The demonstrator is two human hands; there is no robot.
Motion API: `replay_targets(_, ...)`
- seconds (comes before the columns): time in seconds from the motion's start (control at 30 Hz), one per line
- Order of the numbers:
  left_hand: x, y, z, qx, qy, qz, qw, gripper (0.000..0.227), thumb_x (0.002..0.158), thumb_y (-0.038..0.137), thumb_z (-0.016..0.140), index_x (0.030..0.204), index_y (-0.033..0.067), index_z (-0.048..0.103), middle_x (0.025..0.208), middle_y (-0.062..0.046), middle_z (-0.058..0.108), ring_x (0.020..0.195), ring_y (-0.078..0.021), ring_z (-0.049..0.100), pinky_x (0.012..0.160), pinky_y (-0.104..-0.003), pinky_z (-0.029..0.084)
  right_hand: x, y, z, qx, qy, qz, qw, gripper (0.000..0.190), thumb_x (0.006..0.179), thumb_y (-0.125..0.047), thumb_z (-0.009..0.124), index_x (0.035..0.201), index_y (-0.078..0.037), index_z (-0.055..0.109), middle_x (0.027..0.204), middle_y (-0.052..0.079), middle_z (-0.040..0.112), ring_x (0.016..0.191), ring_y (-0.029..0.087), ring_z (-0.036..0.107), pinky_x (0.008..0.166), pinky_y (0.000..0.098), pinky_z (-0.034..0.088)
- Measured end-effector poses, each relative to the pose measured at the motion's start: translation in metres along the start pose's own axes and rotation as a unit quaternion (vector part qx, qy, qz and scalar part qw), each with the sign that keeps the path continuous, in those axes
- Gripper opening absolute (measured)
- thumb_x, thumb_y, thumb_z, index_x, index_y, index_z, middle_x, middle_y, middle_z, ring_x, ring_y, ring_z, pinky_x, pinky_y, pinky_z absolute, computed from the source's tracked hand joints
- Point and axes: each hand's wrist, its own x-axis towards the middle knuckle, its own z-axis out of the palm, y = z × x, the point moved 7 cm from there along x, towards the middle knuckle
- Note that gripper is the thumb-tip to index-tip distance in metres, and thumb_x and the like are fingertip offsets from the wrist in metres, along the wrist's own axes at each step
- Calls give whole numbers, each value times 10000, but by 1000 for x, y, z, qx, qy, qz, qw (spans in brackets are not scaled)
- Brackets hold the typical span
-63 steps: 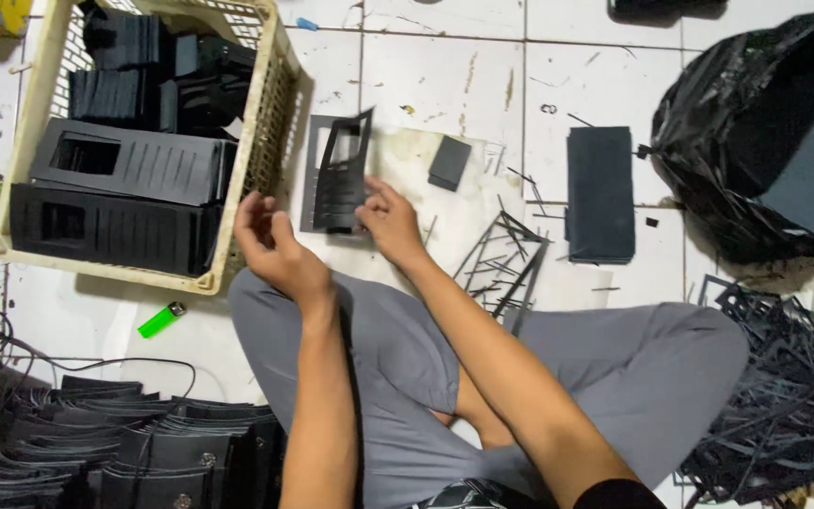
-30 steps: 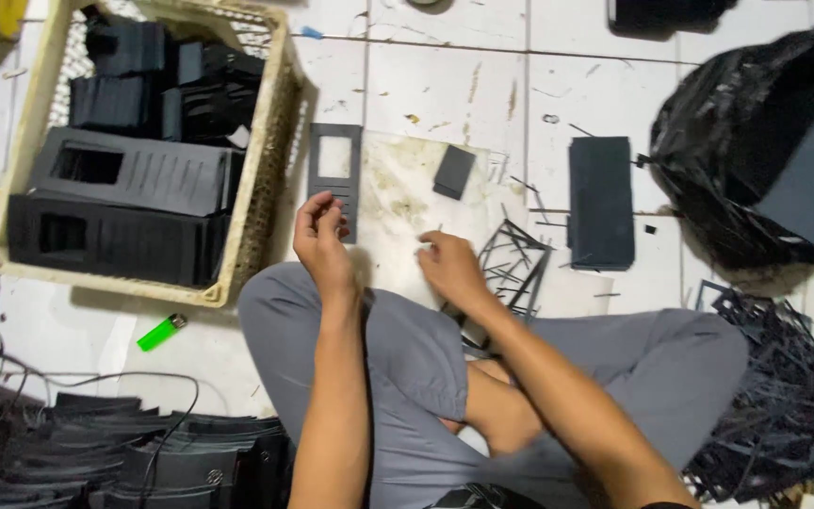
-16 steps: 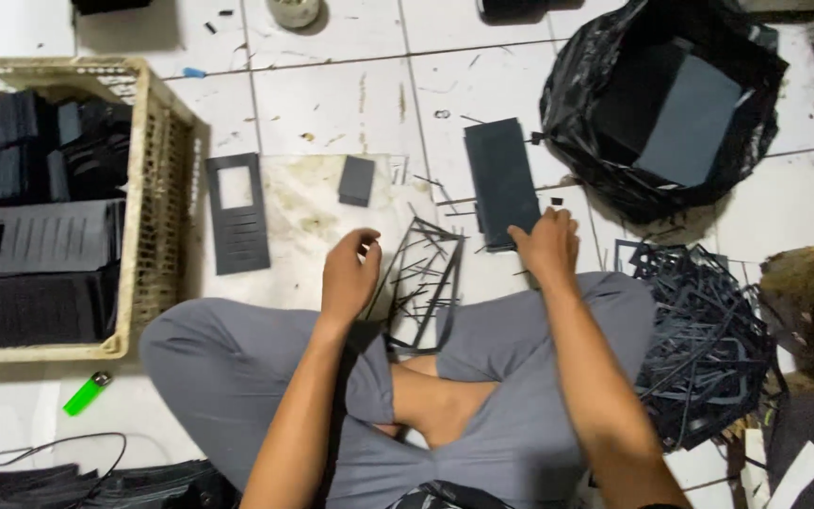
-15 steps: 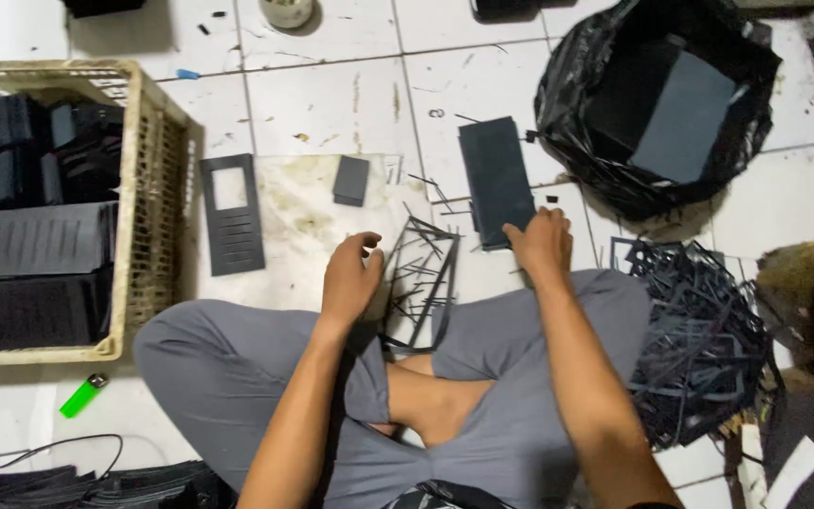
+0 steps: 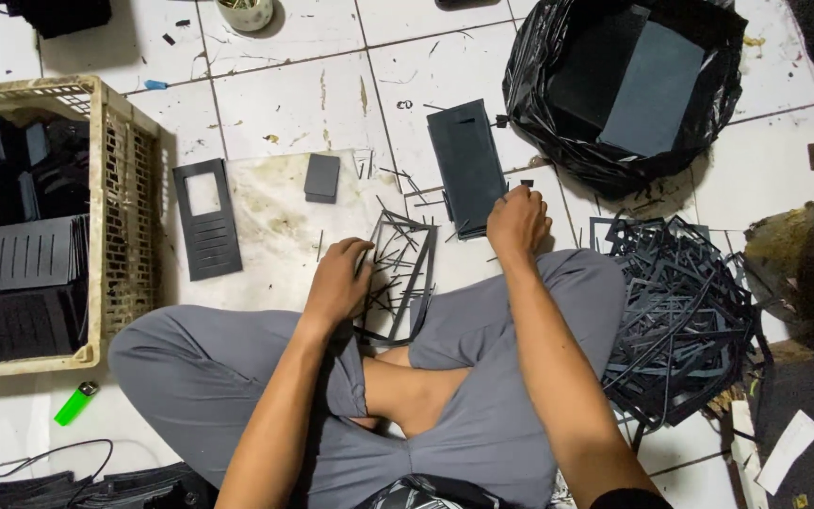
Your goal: Stripping waste material from die-cut leather components
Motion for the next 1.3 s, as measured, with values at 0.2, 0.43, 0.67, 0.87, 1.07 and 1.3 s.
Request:
replay_targets(0.2,-2,3,-26,-167,103,-33,980,254,976,124,606,1202,85,716,1145,-152,688,1040,-330,686,865,-434,560,-46,-72,-95,241,150,-169,944,126,998,19,578,988,-11,456,1083,166,486,1003,438,615,824,474,558)
replay_targets(0.43,5,-25,11,-451,50,-150,879,495,1054,344,468,1361,-13,621,1319,-285,634,1192,-410,635,984,-484,519,-112,-127,-86,268,152,-371,876,59,1029,22,499,973,11,512,1229,204,526,1218,450,566,1020,487,487)
replay_targets(0.67,2,-63,80,-759,-69,-248,598,1108,876,833,444,1571,-20,321,1515,-338,429,1341,-529,487,1065,-595,455,-235,-188,-65,197,66,-558,804,130,998,-87,585,1088,-56,673,1124,167,630,1035,370,684,852,455,571)
replay_targets(0.87,-4,-16,21,-838,-33,-178,514,386,942,400,604,1241,156,591,1427,-168,598,1190,-391,648,970,-505,571,-264,-206,-88,181,29,-619,764,187,975,-232,640,1066,-70,663,1194,168,618,1215,359,619,992,466,511)
replay_targets(1.07,-2,-8,12,-827,-72,-86,551,763,812,241,569,1542,68,433,1443,-189,589,1027,-304,722,906,-450,599,-187,-160,-79,311,54,-384,868,298,908,-209,745,1141,-61,633,1207,161,573,1180,390,574,999,499,466)
replay_targets(1.3,-6,-9,14,-643,-44,-140,752,740,794,129,674,1505,24,495,1288,-192,680,1003,-246,717,889,-378,587,-117,-66,51,456,-195,39,867,476,844,-264,854,1219,-16,697,982,116,730,871,213,698,745,318,545)
